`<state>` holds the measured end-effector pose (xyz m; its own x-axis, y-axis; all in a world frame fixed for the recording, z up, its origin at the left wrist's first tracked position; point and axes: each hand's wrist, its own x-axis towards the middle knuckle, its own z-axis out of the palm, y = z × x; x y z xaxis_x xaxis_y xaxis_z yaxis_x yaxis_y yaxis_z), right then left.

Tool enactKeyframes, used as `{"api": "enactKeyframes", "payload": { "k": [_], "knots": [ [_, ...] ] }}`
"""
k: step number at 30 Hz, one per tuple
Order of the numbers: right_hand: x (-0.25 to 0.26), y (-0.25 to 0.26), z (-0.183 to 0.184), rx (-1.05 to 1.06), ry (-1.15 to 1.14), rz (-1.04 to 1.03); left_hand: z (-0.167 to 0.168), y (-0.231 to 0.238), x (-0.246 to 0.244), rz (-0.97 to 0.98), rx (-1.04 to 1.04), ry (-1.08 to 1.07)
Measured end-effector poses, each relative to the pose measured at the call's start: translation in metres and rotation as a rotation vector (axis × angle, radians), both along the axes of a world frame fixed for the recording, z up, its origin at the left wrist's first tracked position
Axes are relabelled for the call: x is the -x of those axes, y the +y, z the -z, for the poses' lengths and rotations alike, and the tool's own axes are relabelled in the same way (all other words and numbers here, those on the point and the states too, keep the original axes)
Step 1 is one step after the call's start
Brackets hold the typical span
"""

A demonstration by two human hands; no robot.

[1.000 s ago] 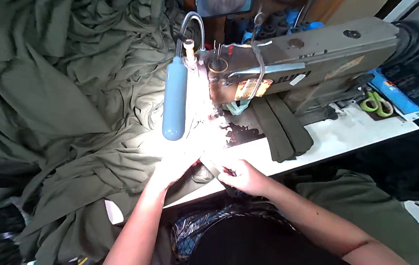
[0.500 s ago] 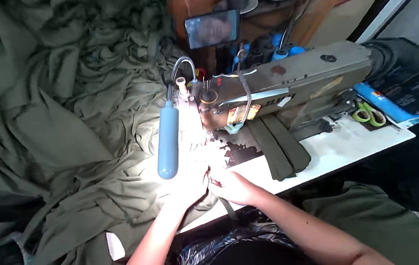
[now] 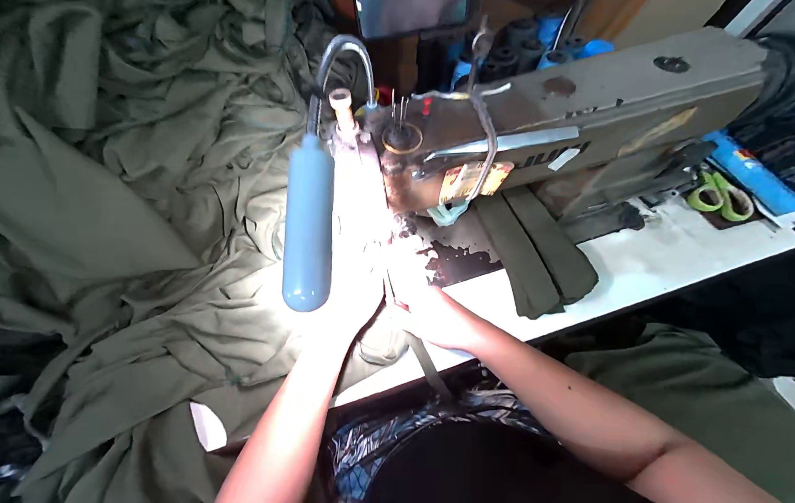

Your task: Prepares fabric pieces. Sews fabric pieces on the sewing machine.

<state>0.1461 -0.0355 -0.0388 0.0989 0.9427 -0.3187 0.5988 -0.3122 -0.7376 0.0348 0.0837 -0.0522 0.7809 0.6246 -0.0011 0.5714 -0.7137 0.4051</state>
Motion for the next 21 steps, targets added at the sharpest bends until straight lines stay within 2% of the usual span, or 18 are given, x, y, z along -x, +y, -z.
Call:
{"api": "enactKeyframes", "payload": {
  "k": [3, 17, 21],
  "knots": [
    [0.001, 0.004, 0.002, 0.038, -0.011, 0.028, 0.001, -0.001, -0.002, -0.039, 0.008, 0.041],
    [-0.001, 0.004, 0.008, -0.056, 0.015, 0.086, 0.005, 0.007, -0.015, -0.192, -0.015, 0.030],
    [-0.002, 0.003, 0.012, -0.097, 0.036, 0.108, 0.005, 0.009, -0.017, -0.248, 0.035, 0.055]
  ]
}}
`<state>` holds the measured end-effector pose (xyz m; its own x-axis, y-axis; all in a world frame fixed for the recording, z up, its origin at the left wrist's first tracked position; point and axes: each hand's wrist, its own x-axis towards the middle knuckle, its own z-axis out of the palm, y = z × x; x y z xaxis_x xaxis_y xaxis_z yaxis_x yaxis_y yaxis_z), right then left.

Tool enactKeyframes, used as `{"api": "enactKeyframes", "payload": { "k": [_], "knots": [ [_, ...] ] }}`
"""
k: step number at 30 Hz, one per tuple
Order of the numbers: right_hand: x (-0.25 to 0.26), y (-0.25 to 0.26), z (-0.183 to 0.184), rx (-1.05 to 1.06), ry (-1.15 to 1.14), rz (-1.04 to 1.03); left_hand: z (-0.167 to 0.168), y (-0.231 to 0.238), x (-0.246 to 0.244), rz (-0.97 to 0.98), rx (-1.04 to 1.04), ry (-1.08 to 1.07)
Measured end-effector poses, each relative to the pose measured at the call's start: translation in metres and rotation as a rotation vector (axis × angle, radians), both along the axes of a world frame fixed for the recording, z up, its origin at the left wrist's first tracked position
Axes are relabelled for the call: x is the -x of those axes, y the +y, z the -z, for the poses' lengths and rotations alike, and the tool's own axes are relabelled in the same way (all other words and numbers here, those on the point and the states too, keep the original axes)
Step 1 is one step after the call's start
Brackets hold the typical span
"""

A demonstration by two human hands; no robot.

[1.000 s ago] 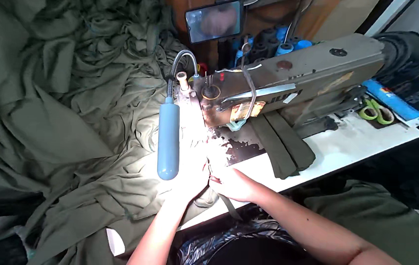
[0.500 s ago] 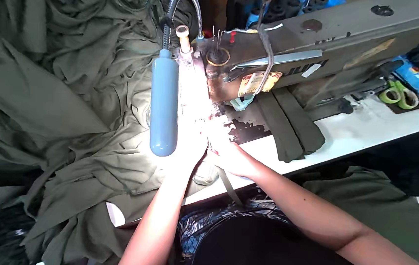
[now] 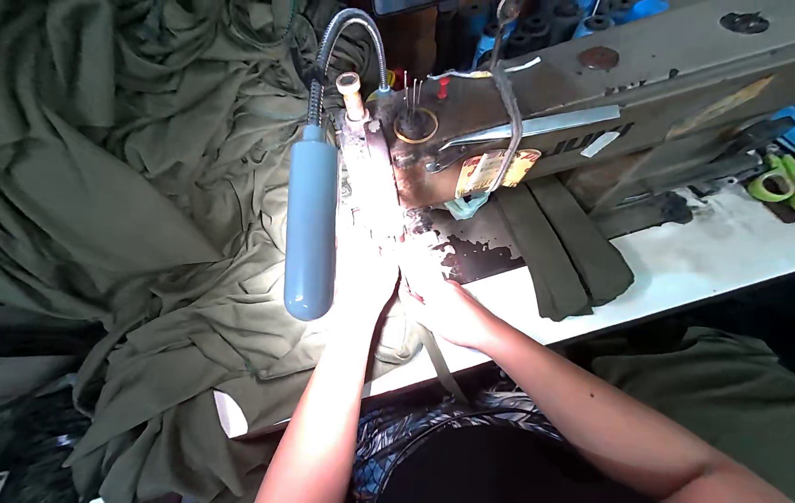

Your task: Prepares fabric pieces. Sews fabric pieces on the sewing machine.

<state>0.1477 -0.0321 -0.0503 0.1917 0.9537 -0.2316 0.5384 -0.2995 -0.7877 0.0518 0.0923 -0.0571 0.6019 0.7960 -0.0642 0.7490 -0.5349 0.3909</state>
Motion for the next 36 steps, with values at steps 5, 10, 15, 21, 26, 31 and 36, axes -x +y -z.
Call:
{"api": "enactKeyframes", "payload": {
  "k": [5, 10, 15, 21, 26, 31, 36],
  "knots": [
    [0.003, 0.002, -0.008, 0.111, -0.107, -0.094, 0.001, 0.004, -0.002, -0.067, 0.135, 0.035],
    [0.005, 0.002, -0.019, 0.292, -0.371, -0.208, -0.007, -0.006, -0.005, -0.112, 0.095, 0.047],
    [-0.016, 0.007, -0.014, 0.180, -0.438, -0.416, -0.010, -0.013, -0.006, -0.123, 0.129, -0.023],
    [-0.025, 0.010, -0.015, 0.144, -0.416, -0.449, -0.013, -0.019, -0.007, -0.094, 0.074, -0.037],
    [-0.023, 0.010, -0.015, 0.196, -0.449, -0.462, 0.024, -0.018, 0.012, 0.068, -0.120, -0.122],
    [-0.020, 0.010, -0.012, 0.227, -0.451, -0.441, 0.031, -0.017, 0.028, 0.214, -0.280, -0.100],
    [-0.015, 0.011, -0.015, 0.245, -0.430, -0.377, 0.050, -0.001, 0.033, 0.309, -0.263, -0.120]
  ]
}}
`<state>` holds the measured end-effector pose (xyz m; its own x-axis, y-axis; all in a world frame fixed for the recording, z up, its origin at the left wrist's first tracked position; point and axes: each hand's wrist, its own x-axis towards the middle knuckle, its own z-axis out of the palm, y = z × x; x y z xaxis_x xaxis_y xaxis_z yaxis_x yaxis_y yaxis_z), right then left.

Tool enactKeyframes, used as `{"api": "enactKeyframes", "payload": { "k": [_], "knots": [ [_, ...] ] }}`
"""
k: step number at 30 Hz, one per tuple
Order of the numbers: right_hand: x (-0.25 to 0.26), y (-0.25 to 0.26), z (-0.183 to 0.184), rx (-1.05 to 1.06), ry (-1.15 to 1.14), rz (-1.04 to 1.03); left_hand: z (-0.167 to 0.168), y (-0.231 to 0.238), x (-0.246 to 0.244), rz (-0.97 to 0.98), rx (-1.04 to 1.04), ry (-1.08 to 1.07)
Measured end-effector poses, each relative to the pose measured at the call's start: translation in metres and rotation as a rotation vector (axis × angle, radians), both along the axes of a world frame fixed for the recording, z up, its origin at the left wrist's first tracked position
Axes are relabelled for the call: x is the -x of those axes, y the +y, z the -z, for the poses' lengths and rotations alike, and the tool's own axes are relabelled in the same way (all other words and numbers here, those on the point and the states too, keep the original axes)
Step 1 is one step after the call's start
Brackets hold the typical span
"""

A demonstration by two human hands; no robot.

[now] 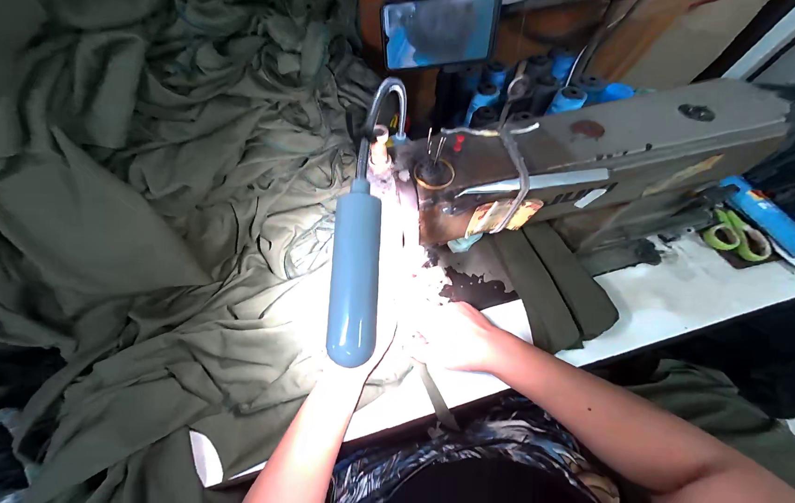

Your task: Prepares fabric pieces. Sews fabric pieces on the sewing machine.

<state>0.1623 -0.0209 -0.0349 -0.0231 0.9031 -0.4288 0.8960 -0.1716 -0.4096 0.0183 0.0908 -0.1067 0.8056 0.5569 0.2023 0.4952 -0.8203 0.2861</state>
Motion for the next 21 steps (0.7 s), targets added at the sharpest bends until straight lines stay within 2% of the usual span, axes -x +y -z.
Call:
{"api": "enactKeyframes", "payload": {
  "k": [4, 9, 12, 16, 18, 21],
  "knots": [
    [0.002, 0.006, 0.007, -0.006, -0.019, 0.048, 0.003, 0.012, 0.001, 0.036, -0.097, -0.033],
    [0.005, 0.009, 0.006, 0.028, -0.016, 0.164, -0.002, 0.022, -0.003, 0.068, -0.101, -0.027],
    [0.006, 0.010, 0.006, 0.040, -0.026, 0.200, 0.008, 0.024, -0.002, -0.036, -0.034, -0.004],
    [0.008, 0.012, 0.003, 0.061, -0.043, 0.216, -0.008, 0.018, -0.002, -0.125, 0.177, 0.082],
    [0.008, 0.011, 0.004, 0.055, -0.049, 0.201, -0.007, 0.019, -0.003, -0.139, 0.181, 0.086],
    [0.009, 0.010, 0.005, 0.031, -0.043, 0.212, -0.005, 0.023, -0.004, -0.093, 0.067, 0.101]
  ]
}}
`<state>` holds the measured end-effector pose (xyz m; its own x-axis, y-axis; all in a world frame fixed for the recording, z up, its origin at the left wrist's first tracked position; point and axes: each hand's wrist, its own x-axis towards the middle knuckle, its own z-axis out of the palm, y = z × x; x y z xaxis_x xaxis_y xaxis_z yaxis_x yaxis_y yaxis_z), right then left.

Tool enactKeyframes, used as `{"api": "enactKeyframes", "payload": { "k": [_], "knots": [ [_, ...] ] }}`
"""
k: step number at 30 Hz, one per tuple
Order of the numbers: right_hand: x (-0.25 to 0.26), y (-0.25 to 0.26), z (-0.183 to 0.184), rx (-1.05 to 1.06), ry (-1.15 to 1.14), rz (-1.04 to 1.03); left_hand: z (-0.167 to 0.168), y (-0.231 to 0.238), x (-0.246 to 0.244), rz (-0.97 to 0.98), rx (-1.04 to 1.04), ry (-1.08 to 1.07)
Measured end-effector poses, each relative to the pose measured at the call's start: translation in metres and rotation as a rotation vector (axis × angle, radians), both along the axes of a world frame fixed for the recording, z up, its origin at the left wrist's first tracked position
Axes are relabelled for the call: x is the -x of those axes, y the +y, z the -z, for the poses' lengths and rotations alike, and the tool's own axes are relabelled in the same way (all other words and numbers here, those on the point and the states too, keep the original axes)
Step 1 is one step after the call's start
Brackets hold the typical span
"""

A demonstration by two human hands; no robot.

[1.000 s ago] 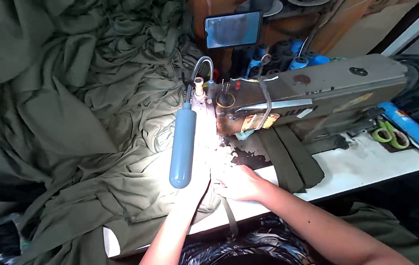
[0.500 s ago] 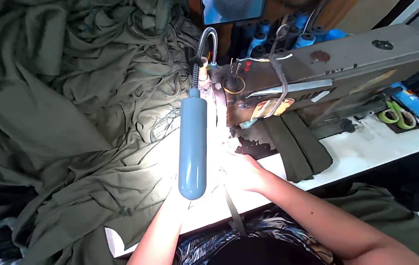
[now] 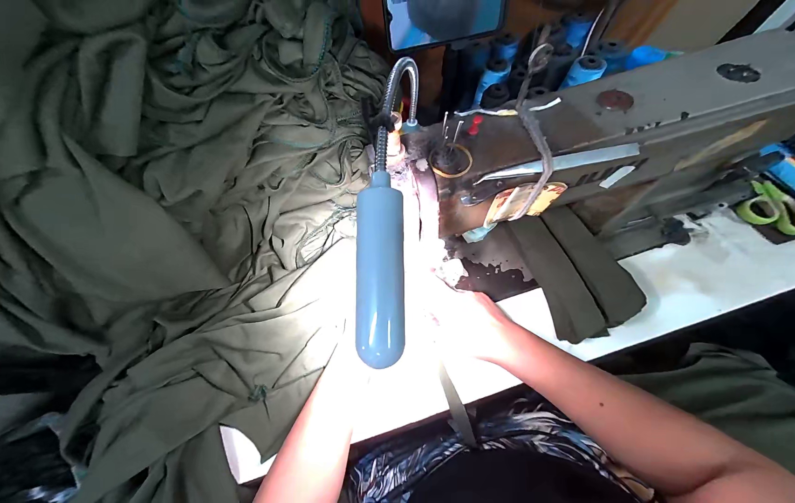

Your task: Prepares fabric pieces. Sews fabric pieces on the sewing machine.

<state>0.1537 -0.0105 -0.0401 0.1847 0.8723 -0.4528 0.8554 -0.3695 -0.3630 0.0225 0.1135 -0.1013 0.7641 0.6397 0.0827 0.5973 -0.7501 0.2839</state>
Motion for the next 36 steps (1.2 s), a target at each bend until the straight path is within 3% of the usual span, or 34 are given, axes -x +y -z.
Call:
{"api": "enactKeyframes", "payload": {
  "k": [2, 5, 7, 10, 12, 14, 17, 22, 28, 33, 36],
  "knots": [
    [0.001, -0.001, -0.001, -0.006, 0.005, 0.012, -0.001, 0.000, 0.000, 0.061, -0.080, -0.019],
    [0.001, -0.004, -0.003, -0.016, 0.026, 0.014, -0.048, -0.014, -0.011, 0.075, 0.088, 0.139],
    [-0.004, -0.014, -0.004, -0.081, 0.057, 0.006, -0.035, -0.012, -0.012, 0.097, -0.020, 0.029],
    [-0.022, -0.058, -0.006, -0.475, 0.070, 0.109, -0.028, -0.013, -0.012, 0.136, -0.102, -0.091],
    [-0.055, -0.094, -0.002, -0.813, -0.107, 0.283, -0.032, -0.019, -0.010, 0.120, -0.061, -0.068],
    [-0.106, -0.124, 0.003, -0.980, -0.324, 0.498, -0.034, -0.022, -0.011, 0.096, -0.012, -0.002],
    [-0.173, -0.150, 0.025, -0.949, -0.484, 0.701, -0.029, -0.021, -0.010, 0.092, -0.066, 0.006],
    [-0.192, -0.155, 0.074, -1.014, -0.609, 0.654, -0.030, -0.021, -0.011, 0.111, -0.116, -0.004],
    [-0.193, -0.154, 0.078, -1.080, -0.563, 0.640, -0.030, -0.019, -0.013, 0.119, -0.124, -0.017],
    [-0.190, -0.150, 0.061, -0.703, -0.501, 0.690, -0.024, -0.015, -0.012, 0.143, -0.166, -0.023],
    [-0.189, -0.153, 0.042, -0.746, -0.472, 0.726, -0.023, -0.016, -0.012, 0.133, -0.154, -0.028]
  ]
}}
